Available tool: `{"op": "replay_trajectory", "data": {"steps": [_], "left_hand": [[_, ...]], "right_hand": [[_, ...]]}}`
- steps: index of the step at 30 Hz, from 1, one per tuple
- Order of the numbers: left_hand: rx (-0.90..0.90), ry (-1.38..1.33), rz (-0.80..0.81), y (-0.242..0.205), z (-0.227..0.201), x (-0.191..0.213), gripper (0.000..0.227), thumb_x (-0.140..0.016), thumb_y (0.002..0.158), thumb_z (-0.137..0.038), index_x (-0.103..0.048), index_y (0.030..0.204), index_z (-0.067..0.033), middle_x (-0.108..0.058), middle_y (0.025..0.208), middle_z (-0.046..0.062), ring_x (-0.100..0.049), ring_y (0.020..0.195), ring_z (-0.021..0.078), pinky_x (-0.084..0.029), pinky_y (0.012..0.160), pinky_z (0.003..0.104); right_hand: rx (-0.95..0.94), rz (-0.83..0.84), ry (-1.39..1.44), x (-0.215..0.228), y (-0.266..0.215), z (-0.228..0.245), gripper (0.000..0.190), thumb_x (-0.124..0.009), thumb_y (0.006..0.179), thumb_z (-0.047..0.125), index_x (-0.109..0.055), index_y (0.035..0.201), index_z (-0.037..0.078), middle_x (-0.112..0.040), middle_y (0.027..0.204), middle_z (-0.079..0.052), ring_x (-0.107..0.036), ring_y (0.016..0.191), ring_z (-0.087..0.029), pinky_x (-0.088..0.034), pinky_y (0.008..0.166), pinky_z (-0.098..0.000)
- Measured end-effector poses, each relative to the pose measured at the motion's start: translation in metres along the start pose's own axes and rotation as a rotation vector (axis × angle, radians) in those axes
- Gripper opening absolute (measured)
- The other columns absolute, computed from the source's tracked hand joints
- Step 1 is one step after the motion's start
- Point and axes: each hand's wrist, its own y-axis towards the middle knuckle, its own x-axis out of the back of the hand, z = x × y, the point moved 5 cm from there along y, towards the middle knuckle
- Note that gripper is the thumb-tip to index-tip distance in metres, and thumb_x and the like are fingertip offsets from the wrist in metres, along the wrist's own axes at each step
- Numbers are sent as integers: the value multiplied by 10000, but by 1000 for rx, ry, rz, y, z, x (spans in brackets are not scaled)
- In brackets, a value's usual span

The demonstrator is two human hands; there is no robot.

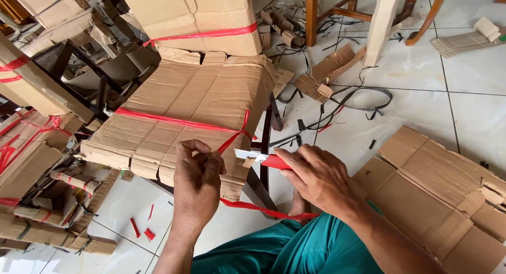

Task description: Securing cardboard to a wooden chair using red plastic string to protect it during transport.

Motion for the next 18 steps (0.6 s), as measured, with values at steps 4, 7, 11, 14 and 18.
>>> {"op": "replay_trajectory", "data": {"steps": [4,7,11,14,18], "left_hand": [[-36,-45,23,-5,-6,-8,146,-515,1004,59,-427,1063,-41,-576,718,74,-536,611,120,-403,502,256],[-47,-33,26,-12,-7,-15,161,-520,1003,52,-427,1100,-37,-565,750,68,-589,685,129,-473,577,265],[-70,-33,-15,-11,8,-9,169,-504,992,89,-426,1049,-50,-518,779,60,-531,665,118,-449,567,269],[-32,-45,19,-15,20,-16,177,-523,997,74,-429,1053,-65,-465,770,46,-512,646,126,-443,526,268],[-82,-222,-18,-15,17,-23,210,-476,976,134,-403,1050,-49,-533,889,77,-537,726,127,-477,651,264]], "right_hand": [[9,-66,-23,-10,18,17,465,-812,859,207,-702,1305,135,-483,817,13,-440,577,-112,-412,481,-271],[-14,-68,16,-11,36,27,503,-789,879,192,-653,1358,121,-497,820,-13,-482,598,-149,-430,502,-304],[-29,-128,1,-16,26,21,471,-787,914,212,-644,1352,113,-486,849,-1,-449,569,-100,-407,456,-245],[-102,-157,31,-16,22,27,504,-801,880,151,-648,1356,94,-524,843,-17,-485,575,-112,-409,445,-263],[-116,-197,40,-14,33,35,521,-816,860,122,-643,1351,101,-527,858,-23,-522,602,-142,-410,475,-295]]}}
